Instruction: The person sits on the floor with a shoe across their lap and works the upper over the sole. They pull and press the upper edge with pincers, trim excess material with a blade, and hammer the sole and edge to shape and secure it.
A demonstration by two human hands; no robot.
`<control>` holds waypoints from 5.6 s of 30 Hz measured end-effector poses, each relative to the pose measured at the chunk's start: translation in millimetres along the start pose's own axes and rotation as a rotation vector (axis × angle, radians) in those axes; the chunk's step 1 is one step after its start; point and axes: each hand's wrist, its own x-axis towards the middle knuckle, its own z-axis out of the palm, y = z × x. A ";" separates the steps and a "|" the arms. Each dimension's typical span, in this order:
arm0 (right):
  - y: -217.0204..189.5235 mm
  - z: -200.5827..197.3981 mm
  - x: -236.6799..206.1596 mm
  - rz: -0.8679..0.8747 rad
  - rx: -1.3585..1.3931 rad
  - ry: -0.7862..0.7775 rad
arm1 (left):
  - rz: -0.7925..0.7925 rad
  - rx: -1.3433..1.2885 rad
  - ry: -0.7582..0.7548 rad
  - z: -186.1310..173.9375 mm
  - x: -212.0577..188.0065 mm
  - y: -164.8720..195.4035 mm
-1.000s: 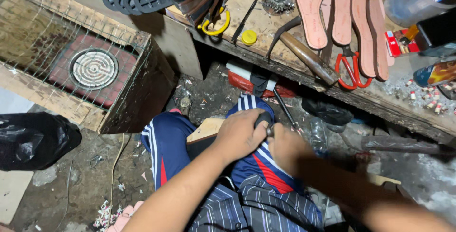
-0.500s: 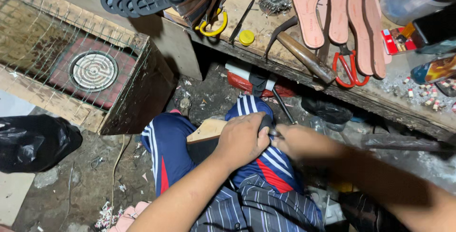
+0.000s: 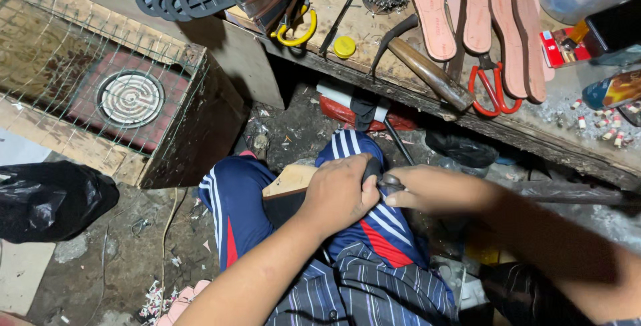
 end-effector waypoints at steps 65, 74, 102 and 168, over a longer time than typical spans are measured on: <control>-10.8 37.6 42.8 0.201 0.639 -0.086 | -0.045 -0.194 -0.089 -14.7 7.2 -14.2; -69.9 50.8 -23.3 0.356 0.029 -0.126 | -0.163 -0.124 -0.100 -17.6 20.3 -17.9; -3.5 47.3 6.1 0.245 0.830 0.650 | -0.490 -1.342 -0.100 -15.0 16.8 -106.1; -4.2 93.8 -2.9 -0.192 0.915 0.890 | -0.012 -0.477 0.217 -127.2 -10.2 7.6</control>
